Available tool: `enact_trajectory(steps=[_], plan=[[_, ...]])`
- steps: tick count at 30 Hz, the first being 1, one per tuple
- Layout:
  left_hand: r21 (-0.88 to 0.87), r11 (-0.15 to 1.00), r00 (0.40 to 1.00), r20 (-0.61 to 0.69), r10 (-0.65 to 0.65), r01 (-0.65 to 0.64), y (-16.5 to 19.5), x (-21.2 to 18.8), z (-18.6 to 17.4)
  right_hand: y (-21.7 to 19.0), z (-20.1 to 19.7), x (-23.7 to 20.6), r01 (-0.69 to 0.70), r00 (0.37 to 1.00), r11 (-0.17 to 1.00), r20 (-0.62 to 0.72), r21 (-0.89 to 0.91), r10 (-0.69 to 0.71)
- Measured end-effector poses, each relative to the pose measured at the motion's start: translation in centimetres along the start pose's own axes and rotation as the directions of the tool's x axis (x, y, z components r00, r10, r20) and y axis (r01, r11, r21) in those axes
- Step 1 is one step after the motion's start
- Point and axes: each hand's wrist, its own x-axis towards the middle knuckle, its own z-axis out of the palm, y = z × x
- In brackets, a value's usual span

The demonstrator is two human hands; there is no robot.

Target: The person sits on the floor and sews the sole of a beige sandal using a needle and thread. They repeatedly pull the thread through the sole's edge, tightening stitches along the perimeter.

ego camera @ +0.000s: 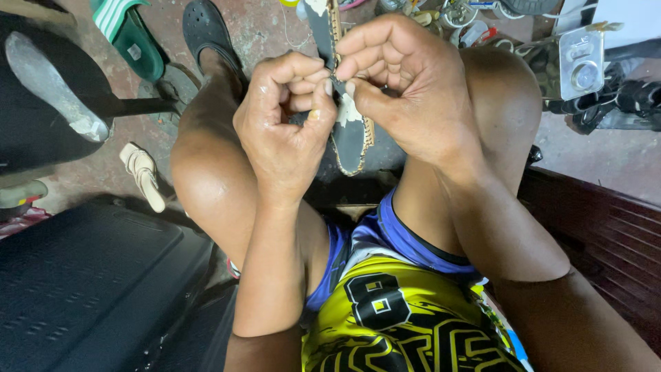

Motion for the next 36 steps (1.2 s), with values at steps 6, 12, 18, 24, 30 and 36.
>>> enact_trajectory(steps=[6, 12, 18, 24, 30, 36], plan=[[-0.135, 0.989, 0.998, -0.011, -0.064, 0.062, -0.6, 0.0, 0.2, 0.0, 0.0, -0.2, 0.027, 0.999, 0.998, -0.021, -0.052, -0.028], [-0.172, 0.982, 0.997, -0.006, -0.075, 0.073, -0.7, -0.1, 0.2, -0.1, -0.1, 0.0, -0.010, 1.000, 1.000, -0.010, -0.012, 0.010], [-0.194, 0.978, 0.997, -0.002, -0.072, 0.070, -0.6, 0.1, 0.6, -0.3, -0.1, 0.0, 0.010, 1.000, 1.000, -0.025, -0.029, -0.011], [-0.139, 0.987, 0.996, -0.017, -0.085, 0.082, -0.3, 0.1, 0.8, -0.2, -0.4, 0.0, 0.031, 0.999, 1.000, 0.007, -0.003, -0.031], [0.006, 1.000, 0.999, -0.031, 0.024, -0.024, -0.2, -0.2, 1.0, -0.2, -0.7, 0.0, 0.011, 1.000, 1.000, 0.013, 0.019, -0.011], [-0.026, 1.000, 0.999, -0.048, -0.016, 0.014, -0.5, -0.1, 1.5, -0.3, -0.7, -0.2, 0.010, 1.000, 1.000, 0.017, 0.004, -0.010]])
